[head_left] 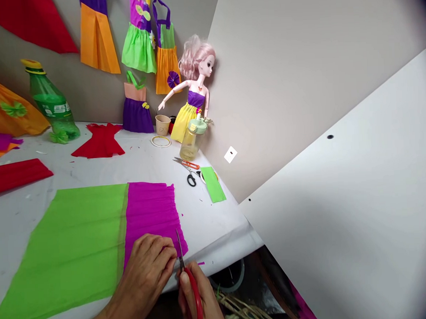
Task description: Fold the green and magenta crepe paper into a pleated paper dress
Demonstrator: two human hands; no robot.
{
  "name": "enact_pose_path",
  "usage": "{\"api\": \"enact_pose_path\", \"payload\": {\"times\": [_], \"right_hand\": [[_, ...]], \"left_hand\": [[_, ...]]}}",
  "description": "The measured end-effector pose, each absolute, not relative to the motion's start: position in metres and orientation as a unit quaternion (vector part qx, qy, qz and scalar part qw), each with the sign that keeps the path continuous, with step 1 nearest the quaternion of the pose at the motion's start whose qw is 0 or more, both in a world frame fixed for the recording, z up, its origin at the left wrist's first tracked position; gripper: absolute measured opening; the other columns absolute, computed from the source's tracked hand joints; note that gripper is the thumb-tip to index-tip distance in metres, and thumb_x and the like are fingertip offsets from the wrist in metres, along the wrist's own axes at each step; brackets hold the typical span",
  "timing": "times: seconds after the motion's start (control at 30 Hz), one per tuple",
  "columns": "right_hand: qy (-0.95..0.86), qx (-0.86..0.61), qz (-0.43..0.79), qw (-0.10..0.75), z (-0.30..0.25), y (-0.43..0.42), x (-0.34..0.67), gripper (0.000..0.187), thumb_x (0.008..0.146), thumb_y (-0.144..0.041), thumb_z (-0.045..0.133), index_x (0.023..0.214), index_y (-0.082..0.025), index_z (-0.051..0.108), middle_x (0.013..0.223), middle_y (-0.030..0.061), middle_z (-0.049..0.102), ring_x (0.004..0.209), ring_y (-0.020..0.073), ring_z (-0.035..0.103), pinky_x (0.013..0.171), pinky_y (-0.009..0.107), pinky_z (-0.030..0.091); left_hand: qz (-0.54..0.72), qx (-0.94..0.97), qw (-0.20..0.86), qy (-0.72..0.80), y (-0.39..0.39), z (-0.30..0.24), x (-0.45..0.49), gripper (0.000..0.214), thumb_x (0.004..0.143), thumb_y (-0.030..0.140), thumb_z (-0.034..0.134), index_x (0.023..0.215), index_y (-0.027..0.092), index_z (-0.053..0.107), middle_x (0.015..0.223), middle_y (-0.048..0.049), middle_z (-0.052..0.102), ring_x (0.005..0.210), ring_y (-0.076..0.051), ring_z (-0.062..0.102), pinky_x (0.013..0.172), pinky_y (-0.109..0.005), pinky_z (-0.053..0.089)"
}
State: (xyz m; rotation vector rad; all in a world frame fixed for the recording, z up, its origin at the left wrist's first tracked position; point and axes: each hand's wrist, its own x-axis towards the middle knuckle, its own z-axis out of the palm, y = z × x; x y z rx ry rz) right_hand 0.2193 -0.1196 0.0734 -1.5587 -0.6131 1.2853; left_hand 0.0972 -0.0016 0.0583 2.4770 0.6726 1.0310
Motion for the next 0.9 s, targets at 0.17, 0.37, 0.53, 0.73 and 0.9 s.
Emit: {"api": "enact_pose_path", "payload": {"times": [0.17, 0.37, 0.53, 0.73, 0.9], "right_hand": [[-0.29, -0.616, 0.595, 0.427, 0.084, -0.113, 0.227, 0.071, 0.08, -0.088, 0.05, 0.107, -0.022, 0.049, 0.061, -0.0091, 0.044, 0.043, 0.0066, 0.04, 0.05, 0.022, 0.047], [-0.285, -0.6, 0.624, 0.413, 0.085, -0.11, 0.233, 0.074, 0.079, -0.09, 0.047, 0.107, -0.022, 0.047, 0.056, -0.0115, 0.043, 0.04, 0.0058, 0.039, 0.053, 0.022, 0.048], [-0.261, -0.622, 0.607, 0.419, 0.09, -0.112, 0.229, 0.074, 0.078, -0.089, 0.051, 0.109, -0.022, 0.049, 0.057, -0.0111, 0.045, 0.042, 0.0054, 0.038, 0.055, 0.022, 0.049], [-0.22, -0.659, 0.57, 0.439, 0.091, -0.113, 0.222, 0.078, 0.071, -0.092, 0.054, 0.105, -0.022, 0.053, 0.056, -0.0096, 0.046, 0.043, 0.0062, 0.039, 0.052, 0.022, 0.048], [-0.258, -0.665, 0.53, 0.458, 0.078, -0.115, 0.219, 0.077, 0.078, -0.089, 0.052, 0.115, -0.021, 0.054, 0.065, -0.0072, 0.049, 0.039, 0.0043, 0.037, 0.04, 0.018, 0.039]], "left_hand": [[0.377, 0.884, 0.166, 0.222, 0.002, 0.063, 0.096, 0.015, 0.101, 0.012, 0.047, 0.101, 0.02, 0.059, 0.1, -0.0041, 0.063, 0.095, -0.023, 0.051, 0.092, -0.04, 0.033], [0.385, 0.88, 0.174, 0.218, 0.0, 0.063, 0.093, 0.015, 0.101, 0.014, 0.047, 0.102, 0.021, 0.06, 0.1, -0.0034, 0.064, 0.095, -0.022, 0.052, 0.093, -0.04, 0.035], [0.373, 0.881, 0.194, 0.217, -0.007, 0.059, 0.091, 0.017, 0.102, 0.014, 0.046, 0.103, 0.022, 0.061, 0.103, -0.0035, 0.065, 0.099, -0.022, 0.053, 0.097, -0.041, 0.034], [0.365, 0.884, 0.194, 0.217, -0.009, 0.055, 0.091, 0.018, 0.101, 0.014, 0.047, 0.102, 0.022, 0.062, 0.103, -0.003, 0.065, 0.098, -0.022, 0.055, 0.097, -0.042, 0.036], [0.371, 0.882, 0.193, 0.219, -0.01, 0.056, 0.091, 0.018, 0.102, 0.015, 0.046, 0.101, 0.022, 0.062, 0.101, -0.0028, 0.066, 0.098, -0.022, 0.056, 0.097, -0.041, 0.036]]}}
